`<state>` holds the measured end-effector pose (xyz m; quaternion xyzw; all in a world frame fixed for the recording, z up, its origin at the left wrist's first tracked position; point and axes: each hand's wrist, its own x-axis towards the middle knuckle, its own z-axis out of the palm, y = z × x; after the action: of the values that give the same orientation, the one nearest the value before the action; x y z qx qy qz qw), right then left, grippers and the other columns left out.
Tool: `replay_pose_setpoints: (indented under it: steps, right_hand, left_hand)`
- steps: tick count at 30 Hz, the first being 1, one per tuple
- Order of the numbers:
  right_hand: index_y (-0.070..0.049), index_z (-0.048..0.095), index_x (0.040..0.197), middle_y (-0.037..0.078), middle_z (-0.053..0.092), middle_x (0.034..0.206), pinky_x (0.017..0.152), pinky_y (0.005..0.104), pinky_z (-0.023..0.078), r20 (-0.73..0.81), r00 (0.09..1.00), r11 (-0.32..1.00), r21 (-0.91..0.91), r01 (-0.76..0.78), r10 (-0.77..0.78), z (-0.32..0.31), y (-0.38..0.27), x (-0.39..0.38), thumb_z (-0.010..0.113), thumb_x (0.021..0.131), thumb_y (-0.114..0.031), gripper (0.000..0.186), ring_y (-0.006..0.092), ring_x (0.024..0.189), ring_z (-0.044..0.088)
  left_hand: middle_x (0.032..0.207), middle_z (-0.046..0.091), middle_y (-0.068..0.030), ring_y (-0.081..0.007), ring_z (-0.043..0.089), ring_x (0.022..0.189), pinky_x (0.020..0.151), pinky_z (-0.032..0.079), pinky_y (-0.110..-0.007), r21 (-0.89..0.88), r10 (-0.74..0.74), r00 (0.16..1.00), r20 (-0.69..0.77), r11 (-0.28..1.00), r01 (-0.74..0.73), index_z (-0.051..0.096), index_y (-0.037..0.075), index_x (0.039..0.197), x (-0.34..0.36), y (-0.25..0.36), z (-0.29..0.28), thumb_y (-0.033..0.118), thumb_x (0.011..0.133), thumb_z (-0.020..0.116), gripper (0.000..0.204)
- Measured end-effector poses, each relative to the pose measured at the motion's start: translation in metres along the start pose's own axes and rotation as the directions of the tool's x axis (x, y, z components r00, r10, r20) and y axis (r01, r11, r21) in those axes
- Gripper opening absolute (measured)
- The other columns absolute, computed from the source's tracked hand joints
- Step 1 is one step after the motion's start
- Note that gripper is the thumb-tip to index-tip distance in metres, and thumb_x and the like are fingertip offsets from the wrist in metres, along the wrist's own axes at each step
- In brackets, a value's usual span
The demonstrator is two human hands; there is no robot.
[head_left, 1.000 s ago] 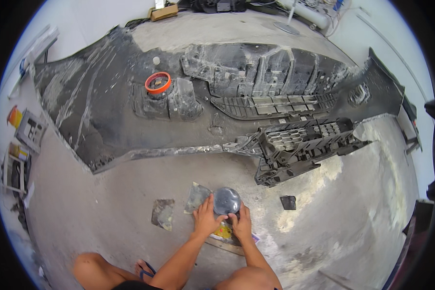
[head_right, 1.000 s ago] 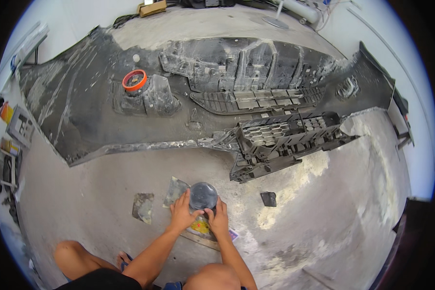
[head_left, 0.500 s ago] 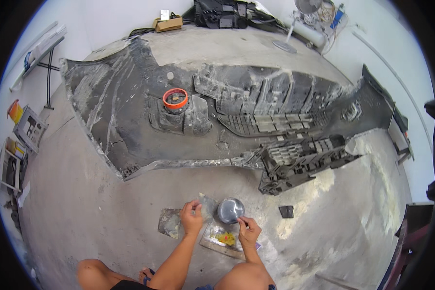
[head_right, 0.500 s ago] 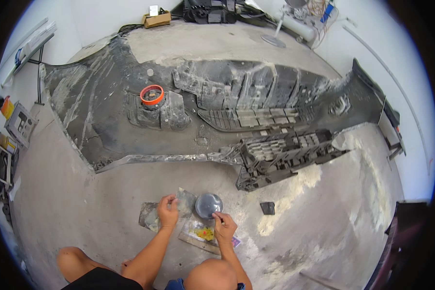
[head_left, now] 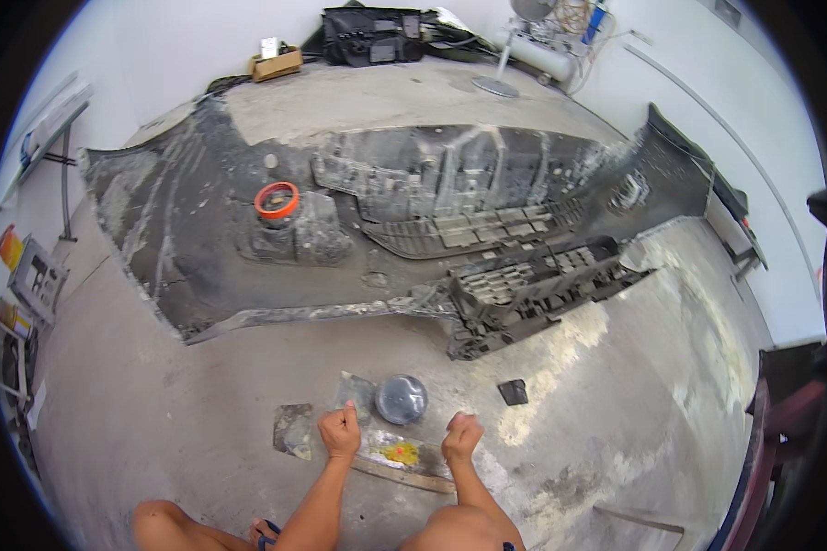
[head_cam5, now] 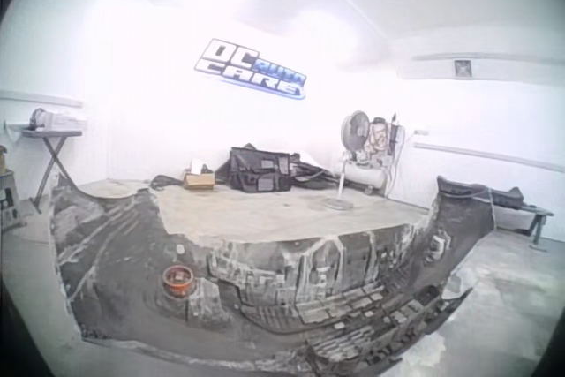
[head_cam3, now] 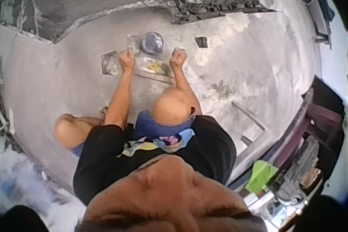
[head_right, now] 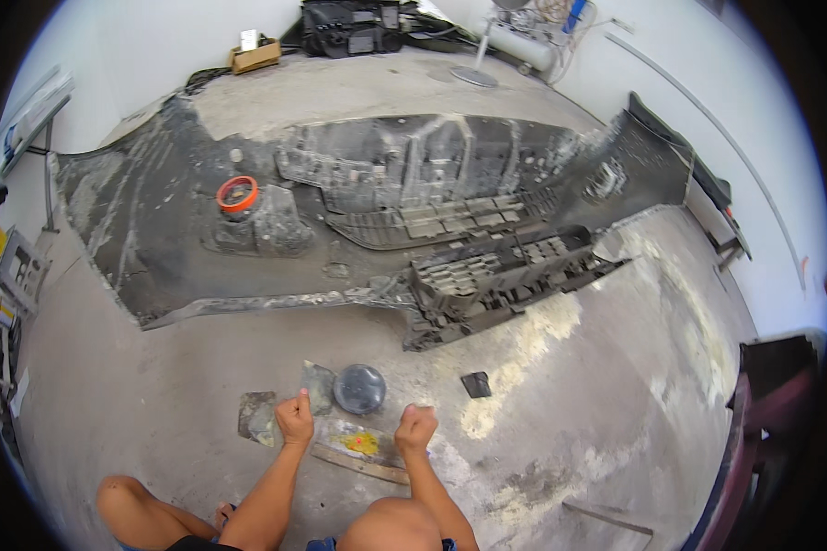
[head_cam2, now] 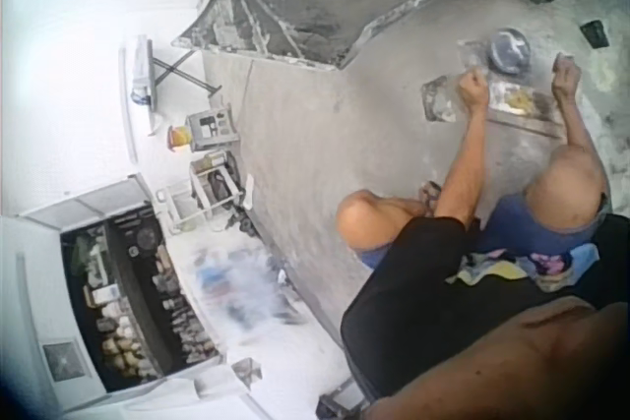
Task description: The person scoops yellow paint from a can onto a flat metal surface using a small brush. They then use a putty knife to scrape and mix the paint on the surface, blending it with a small amount of red pigment. The person continues to mix the paint thoroughly on the metal surface.
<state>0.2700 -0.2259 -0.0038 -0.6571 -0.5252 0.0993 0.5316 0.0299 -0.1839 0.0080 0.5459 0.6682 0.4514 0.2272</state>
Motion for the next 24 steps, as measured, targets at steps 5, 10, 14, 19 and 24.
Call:
replay_pose_setpoints:
  steps: [5,10,14,19,24]
  right_hand:
    - [-0.005,0.064,0.104,0.016,0.064,0.106,0.087,0.0496,0.043,-0.353,0.936,0.921,-0.366,-0.130,-0.009,-0.059,0.075,0.055,0.078,0.087,-0.031,0.034,0.0371,0.102,0.059]
    - [-0.004,0.066,0.115,0.018,0.067,0.104,0.090,0.0472,0.049,-0.122,0.902,0.686,-0.609,-0.397,0.414,-0.105,0.111,0.069,0.082,0.083,-0.042,0.052,0.0383,0.099,0.064]
    - [0.001,0.062,0.099,0.012,0.063,0.070,0.066,0.0400,0.050,-0.072,0.855,0.828,-0.218,-0.517,0.514,-0.130,0.118,0.055,0.074,0.093,-0.029,0.033,0.0269,0.068,0.062]
    - [-0.002,0.059,0.101,0.003,0.059,0.073,0.057,0.0268,0.038,-0.058,0.755,0.756,0.001,-0.654,0.653,-0.155,0.095,0.000,0.066,0.101,-0.016,0.016,0.0076,0.064,0.051]
    - [0.007,0.057,0.113,0.015,0.065,0.096,0.077,0.0357,0.051,-0.351,0.738,0.786,-0.008,-0.618,0.576,-0.184,0.079,-0.076,0.067,0.099,-0.013,0.027,0.0206,0.084,0.061]
  left_hand:
    - [0.124,0.061,-0.0159,-0.0330,0.059,0.110,0.097,0.040,-0.051,0.148,0.071,0.912,0.404,0.979,-0.142,0.060,0.008,0.115,0.012,0.007,0.015,0.035,0.088,0.076,0.042]
    - [0.156,0.039,-0.0212,-0.0441,0.039,0.143,0.115,0.031,-0.060,0.497,-0.097,0.786,0.611,0.820,-0.285,0.030,0.016,0.160,0.018,0.053,0.054,0.058,0.067,0.088,0.118]
    - [0.153,0.040,-0.0247,-0.0477,0.039,0.142,0.114,0.031,-0.062,0.573,-0.261,0.638,0.725,0.742,-0.347,0.025,0.016,0.163,0.034,0.074,0.070,0.062,0.060,0.090,0.130]
    - [0.146,0.046,-0.0257,-0.0455,0.047,0.131,0.109,0.037,-0.058,0.527,-0.146,0.676,0.723,0.748,-0.403,0.030,0.016,0.161,0.040,0.085,0.072,0.058,0.060,0.090,0.125]
    - [0.146,0.044,-0.0252,-0.0466,0.048,0.128,0.108,0.039,-0.053,0.300,0.107,0.647,0.755,0.820,-0.487,0.032,0.017,0.161,-0.010,0.121,0.102,0.052,0.061,0.090,0.122]
